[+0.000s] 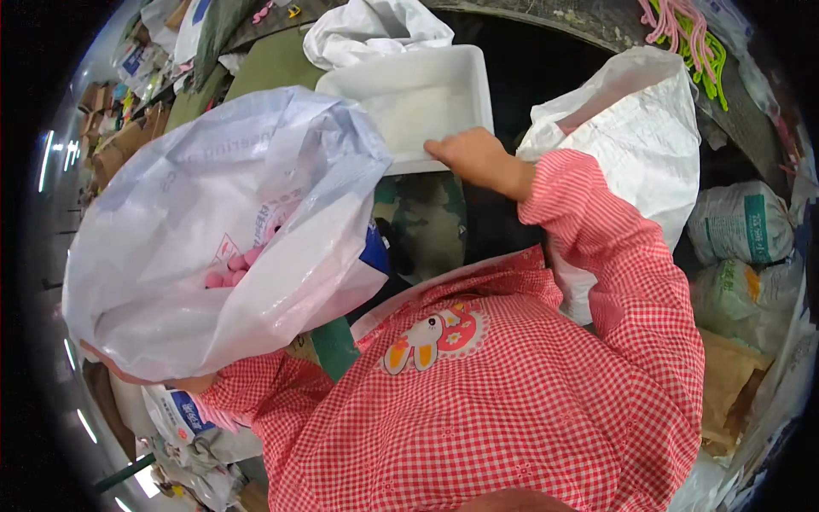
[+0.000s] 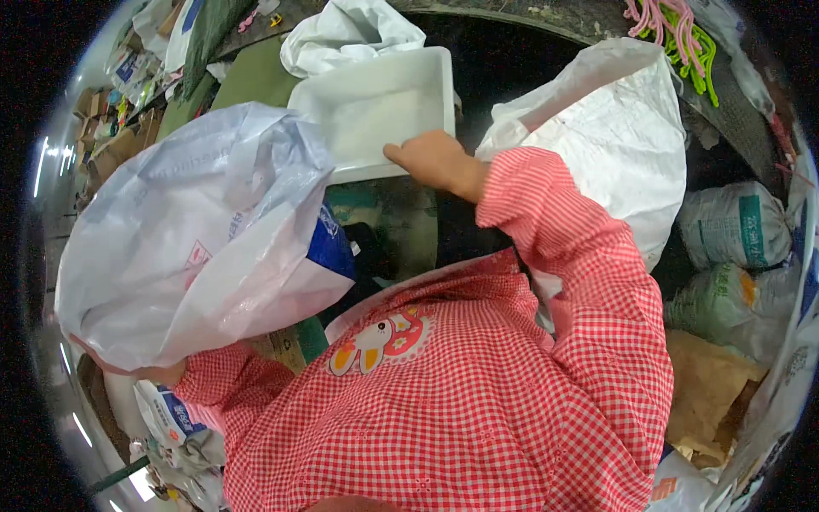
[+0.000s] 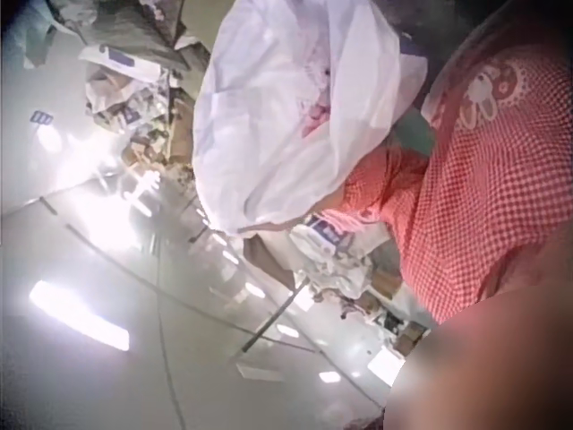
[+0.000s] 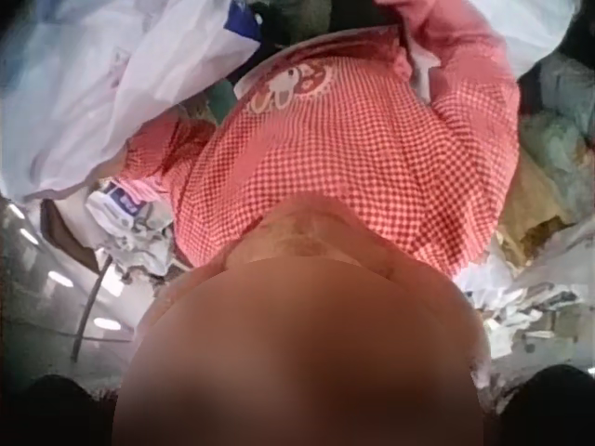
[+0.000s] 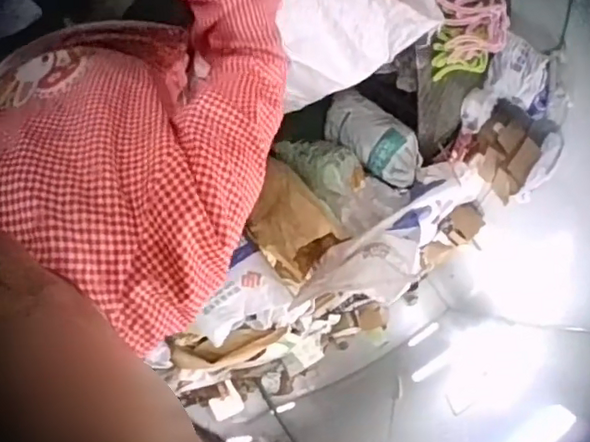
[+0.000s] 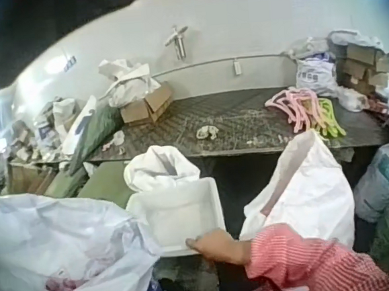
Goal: Assembling pink plastic balls onto plastic frames and organizing them into containers.
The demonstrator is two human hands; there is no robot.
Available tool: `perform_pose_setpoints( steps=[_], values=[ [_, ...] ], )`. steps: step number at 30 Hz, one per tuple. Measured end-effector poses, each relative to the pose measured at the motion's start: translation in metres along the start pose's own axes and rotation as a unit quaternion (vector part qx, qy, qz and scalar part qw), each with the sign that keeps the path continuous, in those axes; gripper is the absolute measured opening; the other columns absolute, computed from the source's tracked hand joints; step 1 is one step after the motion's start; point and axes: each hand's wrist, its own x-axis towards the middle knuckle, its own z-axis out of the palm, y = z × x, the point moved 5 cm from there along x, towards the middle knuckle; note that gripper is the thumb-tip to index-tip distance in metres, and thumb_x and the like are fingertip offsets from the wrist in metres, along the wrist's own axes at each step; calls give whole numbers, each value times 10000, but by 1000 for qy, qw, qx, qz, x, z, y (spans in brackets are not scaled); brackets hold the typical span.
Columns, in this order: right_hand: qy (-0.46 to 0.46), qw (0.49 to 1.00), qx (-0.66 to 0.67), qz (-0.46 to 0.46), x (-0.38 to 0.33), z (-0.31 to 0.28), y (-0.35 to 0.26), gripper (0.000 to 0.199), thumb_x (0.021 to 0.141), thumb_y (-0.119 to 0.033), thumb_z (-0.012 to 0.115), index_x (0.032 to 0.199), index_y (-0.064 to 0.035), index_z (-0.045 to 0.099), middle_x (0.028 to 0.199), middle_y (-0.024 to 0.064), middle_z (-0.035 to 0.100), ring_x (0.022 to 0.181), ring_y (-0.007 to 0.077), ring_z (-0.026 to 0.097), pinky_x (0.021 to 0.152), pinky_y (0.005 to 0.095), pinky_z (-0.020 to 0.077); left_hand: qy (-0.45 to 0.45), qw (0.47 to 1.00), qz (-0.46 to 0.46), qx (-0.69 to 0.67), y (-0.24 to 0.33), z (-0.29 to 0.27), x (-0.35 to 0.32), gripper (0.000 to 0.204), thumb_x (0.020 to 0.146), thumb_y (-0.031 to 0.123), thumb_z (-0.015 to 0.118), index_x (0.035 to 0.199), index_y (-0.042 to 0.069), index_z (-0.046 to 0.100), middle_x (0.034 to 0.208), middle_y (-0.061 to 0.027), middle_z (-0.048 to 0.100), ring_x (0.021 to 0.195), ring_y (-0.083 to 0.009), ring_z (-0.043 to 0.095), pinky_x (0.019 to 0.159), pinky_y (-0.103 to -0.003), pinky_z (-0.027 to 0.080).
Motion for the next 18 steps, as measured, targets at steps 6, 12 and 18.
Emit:
perform_pose_setpoints(
  steps=[6, 12, 18],
  values=[
    [195, 972, 121, -51, -4, 22, -33, 190, 792, -201, 620, 964, -122, 633, 772, 141, 656, 733, 335, 659, 596, 439, 504, -4, 997, -28, -77, 23, 5, 18, 449, 916, 297, 571, 1249, -3, 534, 1226, -156, 587, 1047, -258, 611, 899, -367, 496],
    [154, 621, 721, 267, -79, 27, -84, 456, 955, -429, 504, 1256, -88, 543, 1196, 76, 621, 1087, 222, 594, 877, 376, 488, 4, 989, -78, -127, 80, 48, 44, 466, 890, 275, 613, 1272, 25, 523, 1229, -155, 583, 1053, -257, 602, 907, -354, 483],
    [257, 543, 797, 65, -75, -44, -137, 624, 970, -540, 402, 1429, -119, 376, 1416, 79, 464, 1267, 276, 475, 1057, 443, 401, 43, 979, -122, -159, -105, 69, 48, 498, 864, 253, 655, 1296, 52, 511, 1231, -153, 579, 1058, -255, 593, 915, -341, 470]
  ],
)
